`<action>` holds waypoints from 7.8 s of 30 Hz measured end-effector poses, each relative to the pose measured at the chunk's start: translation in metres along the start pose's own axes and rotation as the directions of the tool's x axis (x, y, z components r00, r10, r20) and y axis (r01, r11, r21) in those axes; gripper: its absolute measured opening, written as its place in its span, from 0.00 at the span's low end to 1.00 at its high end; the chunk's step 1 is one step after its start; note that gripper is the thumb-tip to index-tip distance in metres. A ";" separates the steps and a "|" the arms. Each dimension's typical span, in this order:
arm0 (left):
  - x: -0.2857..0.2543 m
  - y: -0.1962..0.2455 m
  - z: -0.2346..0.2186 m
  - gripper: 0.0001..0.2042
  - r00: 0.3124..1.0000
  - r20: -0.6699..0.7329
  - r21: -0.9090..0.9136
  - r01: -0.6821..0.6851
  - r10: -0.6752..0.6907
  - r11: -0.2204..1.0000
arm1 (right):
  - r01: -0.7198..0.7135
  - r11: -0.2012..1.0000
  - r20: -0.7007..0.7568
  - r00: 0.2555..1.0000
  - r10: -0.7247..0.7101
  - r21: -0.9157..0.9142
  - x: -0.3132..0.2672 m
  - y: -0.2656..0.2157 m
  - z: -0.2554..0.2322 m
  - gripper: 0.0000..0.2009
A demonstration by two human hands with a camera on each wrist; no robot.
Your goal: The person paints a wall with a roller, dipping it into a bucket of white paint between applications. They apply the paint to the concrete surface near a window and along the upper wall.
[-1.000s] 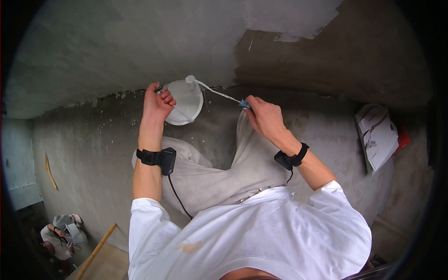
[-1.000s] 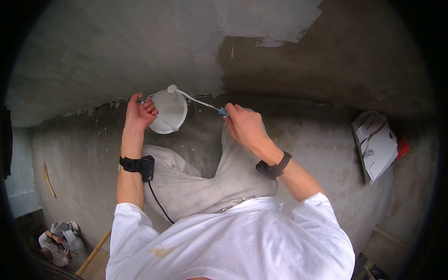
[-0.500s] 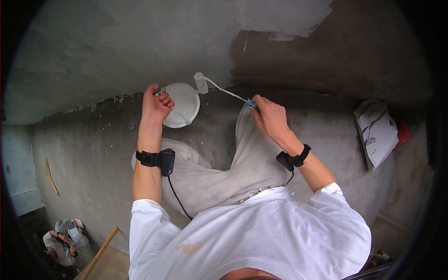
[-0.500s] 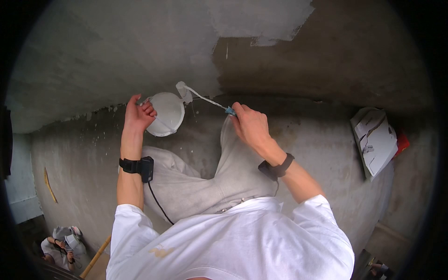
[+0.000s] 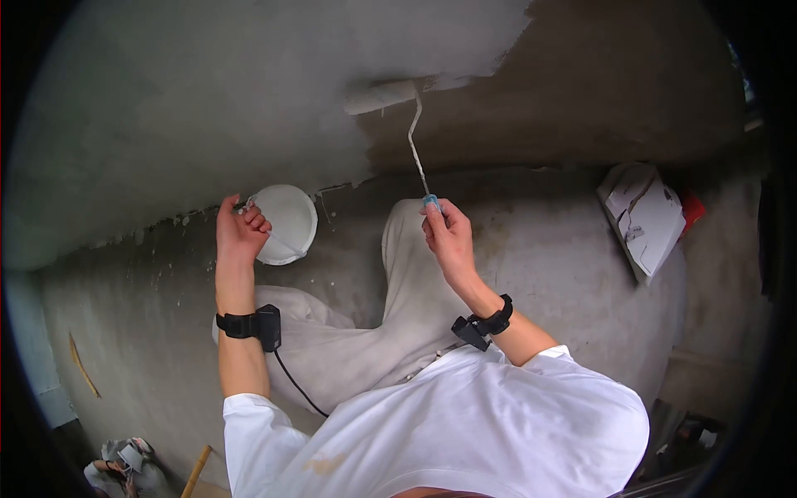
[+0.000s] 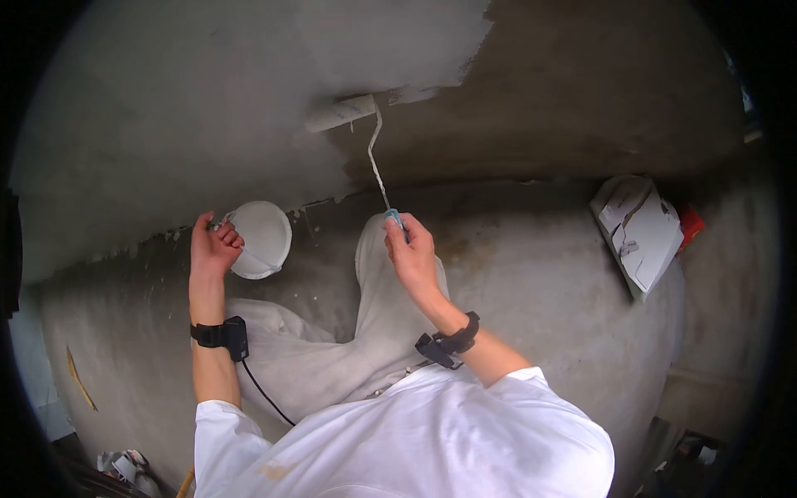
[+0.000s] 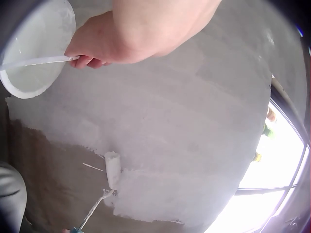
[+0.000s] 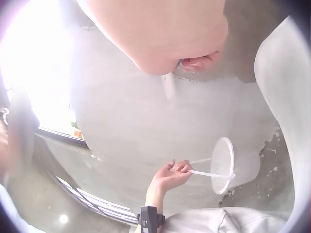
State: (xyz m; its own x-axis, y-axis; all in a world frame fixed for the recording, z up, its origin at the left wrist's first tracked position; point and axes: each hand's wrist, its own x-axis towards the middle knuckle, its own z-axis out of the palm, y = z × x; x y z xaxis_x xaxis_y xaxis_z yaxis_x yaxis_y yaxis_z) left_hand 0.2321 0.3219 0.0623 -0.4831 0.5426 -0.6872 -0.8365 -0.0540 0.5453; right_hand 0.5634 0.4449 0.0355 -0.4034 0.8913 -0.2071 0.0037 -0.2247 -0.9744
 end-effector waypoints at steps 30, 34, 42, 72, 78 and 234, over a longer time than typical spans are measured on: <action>0.004 0.001 -0.002 0.13 1.000 -0.007 -0.014 0.024 -0.025 1.000 | -0.254 0.926 0.073 0.967 0.243 0.279 0.008 -0.009 0.013 0.10; 0.002 0.001 0.000 0.13 1.000 -0.011 -0.010 0.027 -0.027 1.000 | -0.283 0.918 0.079 0.959 0.272 0.279 0.008 -0.003 0.013 0.10; 0.002 0.000 0.000 0.13 1.000 -0.009 -0.008 0.022 -0.022 1.000 | -0.307 0.907 0.080 0.952 0.297 0.289 0.009 0.005 0.016 0.10; 0.005 -0.001 -0.003 0.14 1.000 -0.005 -0.023 0.015 -0.015 1.000 | -0.446 0.860 0.121 0.895 0.429 0.249 0.018 0.035 0.019 0.11; 0.005 -0.002 -0.001 0.13 0.999 -0.034 -0.038 0.011 -0.013 0.999 | -0.398 0.870 0.093 0.917 0.389 0.289 0.008 0.003 0.025 0.10; -0.005 -0.004 0.008 0.13 1.000 0.009 0.070 0.016 -0.017 0.997 | 0.252 -0.020 0.237 0.881 -0.410 -0.968 0.165 0.050 -0.227 0.11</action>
State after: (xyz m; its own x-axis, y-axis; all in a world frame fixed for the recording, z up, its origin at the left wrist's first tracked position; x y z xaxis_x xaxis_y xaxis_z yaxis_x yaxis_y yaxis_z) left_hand 0.2393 0.3260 0.0670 -0.4668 0.5511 -0.6917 -0.8238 0.0135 0.5667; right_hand 0.7049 0.6701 -0.0667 -0.5739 0.7835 0.2381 0.7838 0.6098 -0.1175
